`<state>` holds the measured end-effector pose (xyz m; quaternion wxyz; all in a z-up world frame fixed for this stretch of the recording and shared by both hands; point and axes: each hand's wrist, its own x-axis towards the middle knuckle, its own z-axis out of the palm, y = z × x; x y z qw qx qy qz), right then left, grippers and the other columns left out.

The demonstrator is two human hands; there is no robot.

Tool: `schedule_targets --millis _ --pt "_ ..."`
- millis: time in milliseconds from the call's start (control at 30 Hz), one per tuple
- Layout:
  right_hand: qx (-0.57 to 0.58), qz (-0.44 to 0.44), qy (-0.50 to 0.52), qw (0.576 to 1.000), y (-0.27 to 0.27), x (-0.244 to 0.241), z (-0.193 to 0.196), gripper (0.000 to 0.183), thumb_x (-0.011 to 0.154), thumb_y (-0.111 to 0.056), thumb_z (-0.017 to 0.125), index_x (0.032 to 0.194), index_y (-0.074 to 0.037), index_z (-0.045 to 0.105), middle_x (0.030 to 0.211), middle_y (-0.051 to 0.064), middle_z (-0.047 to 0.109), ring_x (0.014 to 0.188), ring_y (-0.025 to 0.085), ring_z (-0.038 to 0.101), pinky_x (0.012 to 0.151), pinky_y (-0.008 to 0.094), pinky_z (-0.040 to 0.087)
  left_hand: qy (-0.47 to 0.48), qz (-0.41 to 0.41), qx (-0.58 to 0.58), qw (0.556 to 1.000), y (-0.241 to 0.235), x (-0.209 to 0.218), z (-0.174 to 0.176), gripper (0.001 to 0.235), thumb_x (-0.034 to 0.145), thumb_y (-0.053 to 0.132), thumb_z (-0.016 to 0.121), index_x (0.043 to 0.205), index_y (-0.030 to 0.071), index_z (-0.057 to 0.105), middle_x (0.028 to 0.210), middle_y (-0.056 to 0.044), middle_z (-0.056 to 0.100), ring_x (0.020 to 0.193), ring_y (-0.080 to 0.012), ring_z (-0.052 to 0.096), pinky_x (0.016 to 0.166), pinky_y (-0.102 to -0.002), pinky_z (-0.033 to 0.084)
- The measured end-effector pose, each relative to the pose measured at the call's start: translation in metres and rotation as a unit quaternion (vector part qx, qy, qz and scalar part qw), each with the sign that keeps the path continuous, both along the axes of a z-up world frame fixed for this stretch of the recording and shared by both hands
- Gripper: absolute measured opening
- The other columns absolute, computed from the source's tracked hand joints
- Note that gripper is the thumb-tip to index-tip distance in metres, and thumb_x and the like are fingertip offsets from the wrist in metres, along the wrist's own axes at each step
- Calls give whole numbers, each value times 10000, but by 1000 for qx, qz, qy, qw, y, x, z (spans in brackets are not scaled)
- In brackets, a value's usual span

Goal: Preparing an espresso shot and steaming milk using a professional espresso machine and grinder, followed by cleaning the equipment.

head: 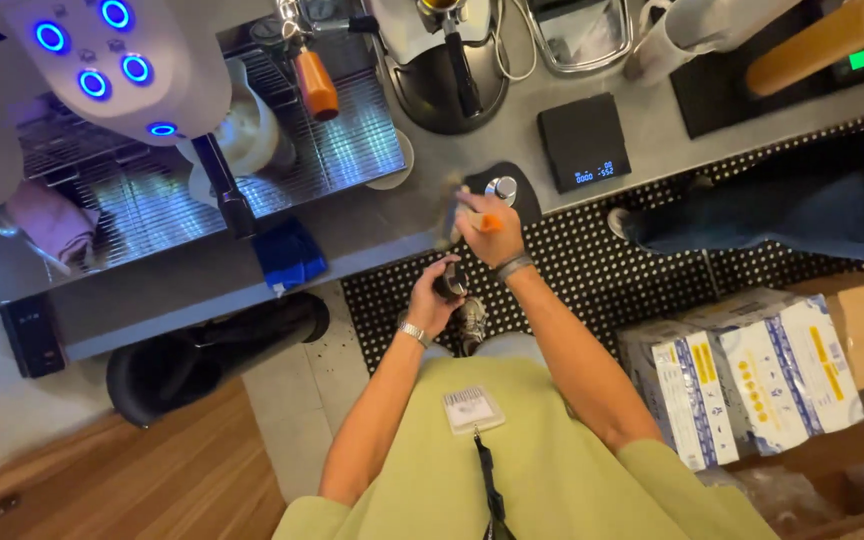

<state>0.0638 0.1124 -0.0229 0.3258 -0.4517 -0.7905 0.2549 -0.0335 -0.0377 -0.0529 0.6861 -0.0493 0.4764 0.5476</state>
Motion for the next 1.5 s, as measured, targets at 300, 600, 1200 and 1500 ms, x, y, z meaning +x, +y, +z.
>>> schedule_targets --millis 300,600,1200,1500 --pt "-153 -149 -32 976 -31 102 57 260 792 -201 704 1011 -248 837 818 31 769 808 225 746 738 304 587 -39 10 0 999 19 12 -21 477 893 417 691 1292 155 678 978 -226 680 764 -304 704 601 -331 608" --pt "-151 -159 -49 975 -16 130 31 213 796 -212 686 958 -203 823 832 66 768 846 280 738 780 371 585 53 -35 -18 998 22 5 10 486 926 421 682 1304 118 652 934 -229 678 690 -284 703 569 -320 613" --pt "-96 -75 18 992 69 103 48 191 838 -233 707 1005 -196 790 922 60 769 914 286 733 810 384 570 769 -327 17 549 123 7 38 622 919 292 727 1476 244 454 1417 -159 399 1300 -416 426 1043 -575 399" --pt "-115 -90 -84 986 46 154 46 142 825 -301 679 910 -261 786 843 81 739 914 305 721 817 407 551 804 -287 33 520 105 19 23 992 782 383 871 1587 314 296 1646 -156 179 1494 -413 221 1151 -641 251"
